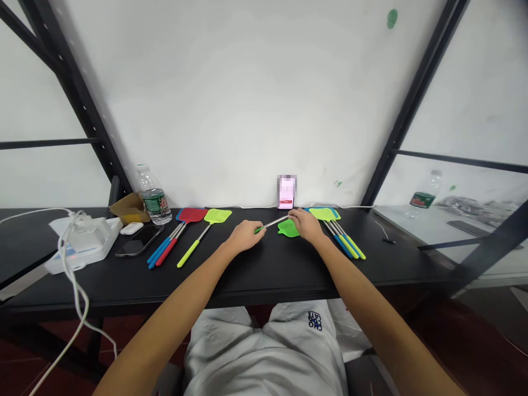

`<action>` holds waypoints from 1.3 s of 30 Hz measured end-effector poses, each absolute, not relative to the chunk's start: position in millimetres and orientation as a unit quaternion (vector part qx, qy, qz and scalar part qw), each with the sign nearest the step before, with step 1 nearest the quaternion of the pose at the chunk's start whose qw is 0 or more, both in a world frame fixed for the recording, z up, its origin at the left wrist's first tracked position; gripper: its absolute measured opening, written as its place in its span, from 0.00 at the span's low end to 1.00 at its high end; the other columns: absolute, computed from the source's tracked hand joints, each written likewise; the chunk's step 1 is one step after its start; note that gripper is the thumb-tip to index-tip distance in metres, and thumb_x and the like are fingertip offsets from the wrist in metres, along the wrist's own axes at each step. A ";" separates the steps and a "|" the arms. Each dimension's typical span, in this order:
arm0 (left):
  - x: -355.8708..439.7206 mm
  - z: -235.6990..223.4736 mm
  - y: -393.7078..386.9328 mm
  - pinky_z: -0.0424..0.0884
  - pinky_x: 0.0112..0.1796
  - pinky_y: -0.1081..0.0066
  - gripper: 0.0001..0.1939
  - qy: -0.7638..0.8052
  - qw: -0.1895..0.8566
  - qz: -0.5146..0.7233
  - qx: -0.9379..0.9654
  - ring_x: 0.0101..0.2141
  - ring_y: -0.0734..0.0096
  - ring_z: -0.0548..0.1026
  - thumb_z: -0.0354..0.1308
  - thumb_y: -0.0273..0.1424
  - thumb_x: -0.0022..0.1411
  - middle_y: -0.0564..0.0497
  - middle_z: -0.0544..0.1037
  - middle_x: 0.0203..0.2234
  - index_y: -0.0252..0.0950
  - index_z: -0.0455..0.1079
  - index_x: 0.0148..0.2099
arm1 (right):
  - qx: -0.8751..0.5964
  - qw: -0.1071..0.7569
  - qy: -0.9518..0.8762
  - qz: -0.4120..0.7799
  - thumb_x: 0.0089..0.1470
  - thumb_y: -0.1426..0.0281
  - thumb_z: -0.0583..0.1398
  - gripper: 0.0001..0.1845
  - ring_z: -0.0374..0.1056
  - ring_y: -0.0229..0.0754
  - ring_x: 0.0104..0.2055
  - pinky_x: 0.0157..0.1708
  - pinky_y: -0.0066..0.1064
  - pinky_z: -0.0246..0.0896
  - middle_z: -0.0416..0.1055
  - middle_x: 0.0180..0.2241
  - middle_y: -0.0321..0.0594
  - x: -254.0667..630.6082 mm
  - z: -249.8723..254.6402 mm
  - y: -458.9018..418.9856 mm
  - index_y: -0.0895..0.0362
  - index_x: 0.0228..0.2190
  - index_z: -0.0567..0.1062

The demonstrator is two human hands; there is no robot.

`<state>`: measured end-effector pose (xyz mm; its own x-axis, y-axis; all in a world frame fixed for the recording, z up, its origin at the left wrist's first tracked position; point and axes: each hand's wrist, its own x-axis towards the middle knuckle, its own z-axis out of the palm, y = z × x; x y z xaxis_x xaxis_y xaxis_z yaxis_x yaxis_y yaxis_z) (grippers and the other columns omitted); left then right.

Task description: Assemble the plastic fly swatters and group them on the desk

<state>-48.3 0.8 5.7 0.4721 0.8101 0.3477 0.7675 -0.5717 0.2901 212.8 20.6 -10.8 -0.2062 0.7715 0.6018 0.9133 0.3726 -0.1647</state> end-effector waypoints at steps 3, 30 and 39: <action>-48.9 7.1 0.5 0.57 0.29 0.72 0.18 0.465 0.044 0.225 0.855 0.27 0.69 0.70 0.48 0.43 0.65 0.51 0.76 0.25 0.40 0.75 0.38 | -0.555 0.314 -0.762 -0.113 0.66 0.63 0.51 0.14 0.68 0.42 0.39 0.38 0.29 0.54 0.74 0.39 0.40 217.5 -10.6 22.5 0.52 0.42 0.76; -51.3 5.4 4.3 0.62 0.32 0.71 0.18 0.483 0.032 0.206 0.851 0.33 0.64 0.75 0.47 0.44 0.66 0.48 0.78 0.29 0.40 0.75 0.40 | -0.573 0.329 -0.747 -0.075 0.64 0.63 0.53 0.13 0.68 0.43 0.36 0.33 0.30 0.52 0.75 0.36 0.40 229.5 -10.2 26.0 0.53 0.41 0.76; -54.1 6.3 6.1 0.63 0.33 0.71 0.18 0.499 0.021 0.193 0.845 0.34 0.62 0.75 0.47 0.44 0.66 0.47 0.78 0.30 0.41 0.75 0.41 | -0.572 0.333 -0.747 -0.070 0.63 0.62 0.53 0.14 0.67 0.44 0.35 0.33 0.30 0.53 0.75 0.34 0.41 230.1 -9.4 26.0 0.53 0.40 0.76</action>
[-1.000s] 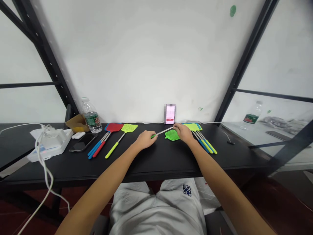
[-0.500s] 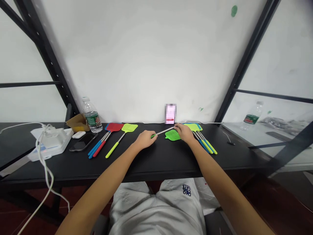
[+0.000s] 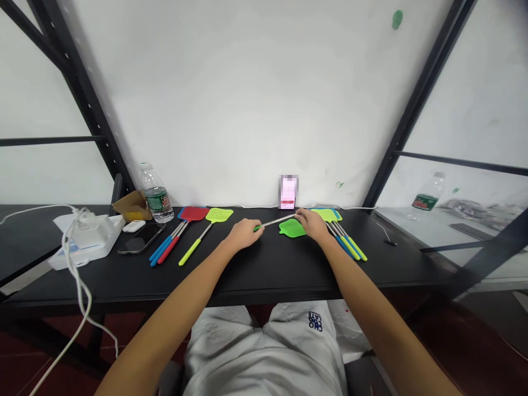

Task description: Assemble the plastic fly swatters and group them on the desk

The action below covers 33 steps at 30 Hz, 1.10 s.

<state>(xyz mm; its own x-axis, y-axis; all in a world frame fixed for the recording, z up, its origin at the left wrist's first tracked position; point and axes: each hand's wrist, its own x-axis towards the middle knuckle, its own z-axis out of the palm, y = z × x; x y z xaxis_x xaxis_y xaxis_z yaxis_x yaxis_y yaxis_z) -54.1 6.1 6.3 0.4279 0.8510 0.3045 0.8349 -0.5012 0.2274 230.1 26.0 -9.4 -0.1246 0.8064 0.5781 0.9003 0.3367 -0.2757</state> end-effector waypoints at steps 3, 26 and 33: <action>-55.4 7.0 6.3 0.64 0.33 0.71 0.18 0.503 0.019 0.181 0.845 0.35 0.62 0.75 0.46 0.44 0.66 0.47 0.78 0.31 0.41 0.74 0.42 | -0.569 0.332 -0.750 -0.063 0.62 0.62 0.53 0.14 0.67 0.43 0.35 0.33 0.30 0.53 0.75 0.33 0.40 230.2 -9.1 26.4 0.54 0.39 0.76; -63.4 -2.4 20.2 0.67 0.39 0.65 0.17 0.572 -0.020 0.150 0.806 0.41 0.57 0.76 0.45 0.43 0.68 0.44 0.79 0.39 0.41 0.72 0.44 | -0.528 0.362 -0.767 0.052 0.59 0.50 0.51 0.28 0.54 0.36 0.23 0.25 0.29 0.46 0.58 0.17 0.33 216.2 -10.3 17.1 0.55 0.17 0.60; -63.3 -1.0 18.7 0.68 0.40 0.65 0.19 0.590 -0.017 0.150 0.793 0.41 0.58 0.76 0.45 0.44 0.69 0.42 0.79 0.39 0.39 0.72 0.41 | -0.520 0.376 -0.764 0.064 0.59 0.51 0.52 0.28 0.52 0.35 0.23 0.25 0.29 0.45 0.54 0.17 0.32 213.5 -10.4 16.0 0.55 0.16 0.58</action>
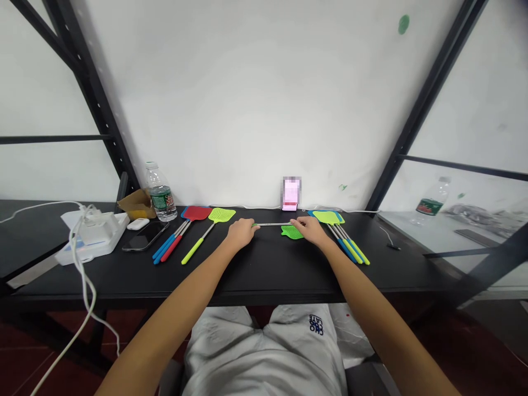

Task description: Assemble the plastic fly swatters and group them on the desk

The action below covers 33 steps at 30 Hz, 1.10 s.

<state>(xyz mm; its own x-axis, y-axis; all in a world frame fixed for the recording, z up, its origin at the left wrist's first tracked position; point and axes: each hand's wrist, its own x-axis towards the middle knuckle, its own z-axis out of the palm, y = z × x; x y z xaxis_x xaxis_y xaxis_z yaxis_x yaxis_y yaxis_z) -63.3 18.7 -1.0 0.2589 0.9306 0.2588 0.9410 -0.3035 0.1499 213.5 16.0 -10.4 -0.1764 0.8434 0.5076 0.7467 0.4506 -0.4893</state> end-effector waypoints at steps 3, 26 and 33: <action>-63.0 -0.3 18.3 0.68 0.39 0.65 0.20 -0.594 0.019 -0.152 -0.790 0.41 0.56 0.76 0.45 0.45 0.69 0.41 0.79 0.39 0.37 0.72 0.40 | -0.516 0.375 -0.767 0.068 0.60 0.52 0.52 0.27 0.52 0.35 0.23 0.25 0.29 0.44 0.54 0.17 0.31 212.2 -9.7 14.8 0.55 0.16 0.57; -63.9 -1.3 21.1 0.70 0.40 0.64 0.22 -0.633 0.012 -0.153 -0.759 0.41 0.55 0.77 0.45 0.45 0.69 0.40 0.79 0.39 0.36 0.74 0.41 | -0.494 0.374 -0.780 0.085 0.61 0.50 0.50 0.28 0.49 0.35 0.23 0.25 0.30 0.42 0.51 0.18 0.32 202.5 -8.2 8.7 0.55 0.18 0.55; -63.3 -1.1 20.4 0.70 0.41 0.63 0.22 -0.634 0.011 -0.156 -0.757 0.42 0.54 0.77 0.45 0.45 0.69 0.39 0.79 0.39 0.35 0.74 0.41 | -0.491 0.374 -0.782 0.087 0.61 0.52 0.51 0.28 0.49 0.35 0.23 0.25 0.30 0.41 0.51 0.18 0.32 202.2 -10.1 10.3 0.56 0.18 0.55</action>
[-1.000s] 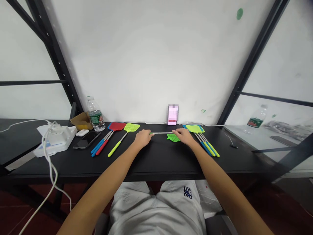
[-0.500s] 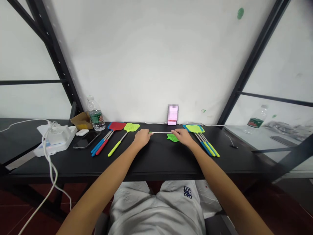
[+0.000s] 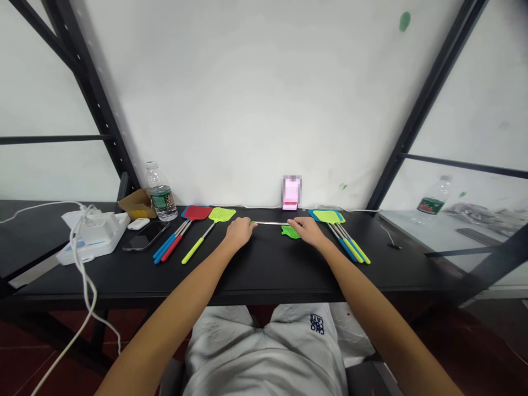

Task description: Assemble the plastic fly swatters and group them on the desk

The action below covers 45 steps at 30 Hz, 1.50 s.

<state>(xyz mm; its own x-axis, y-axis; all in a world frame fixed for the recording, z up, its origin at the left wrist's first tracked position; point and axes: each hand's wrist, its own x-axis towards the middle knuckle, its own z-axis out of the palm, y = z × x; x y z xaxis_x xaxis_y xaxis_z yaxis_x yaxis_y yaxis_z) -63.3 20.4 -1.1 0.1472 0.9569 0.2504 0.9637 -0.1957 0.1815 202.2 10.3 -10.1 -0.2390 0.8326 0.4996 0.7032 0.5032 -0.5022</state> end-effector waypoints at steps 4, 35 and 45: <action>-62.3 -0.2 20.5 0.71 0.41 0.63 0.23 -0.644 0.010 -0.159 -0.748 0.42 0.54 0.77 0.43 0.44 0.70 0.39 0.79 0.39 0.34 0.74 0.42 | -0.488 0.374 -0.785 0.081 0.61 0.52 0.51 0.28 0.50 0.35 0.23 0.25 0.30 0.41 0.53 0.18 0.32 201.4 -10.9 10.9 0.56 0.17 0.56; -62.2 1.1 19.7 0.69 0.41 0.67 0.17 -0.612 0.013 -0.181 -0.770 0.41 0.60 0.77 0.48 0.40 0.66 0.43 0.79 0.36 0.38 0.75 0.40 | -0.559 0.502 -0.654 0.091 0.60 0.50 0.49 0.25 0.62 0.43 0.26 0.28 0.32 0.54 0.67 0.21 0.41 210.7 -10.4 19.7 0.53 0.21 0.63; -62.2 3.1 19.0 0.69 0.41 0.68 0.14 -0.573 0.004 -0.176 -0.800 0.40 0.62 0.76 0.50 0.36 0.66 0.44 0.79 0.37 0.37 0.76 0.42 | -0.541 0.534 -0.623 0.185 0.58 0.46 0.49 0.27 0.60 0.40 0.22 0.24 0.31 0.56 0.64 0.19 0.38 207.0 -6.9 17.3 0.53 0.20 0.62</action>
<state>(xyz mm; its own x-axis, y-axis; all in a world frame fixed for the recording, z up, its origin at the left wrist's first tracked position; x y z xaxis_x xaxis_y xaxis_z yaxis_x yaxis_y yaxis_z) -62.2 19.0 3.1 0.2804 0.9161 0.2867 0.9189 -0.3425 0.1956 207.0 17.3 -6.9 0.1556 0.8716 0.4649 0.4771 0.3458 -0.8080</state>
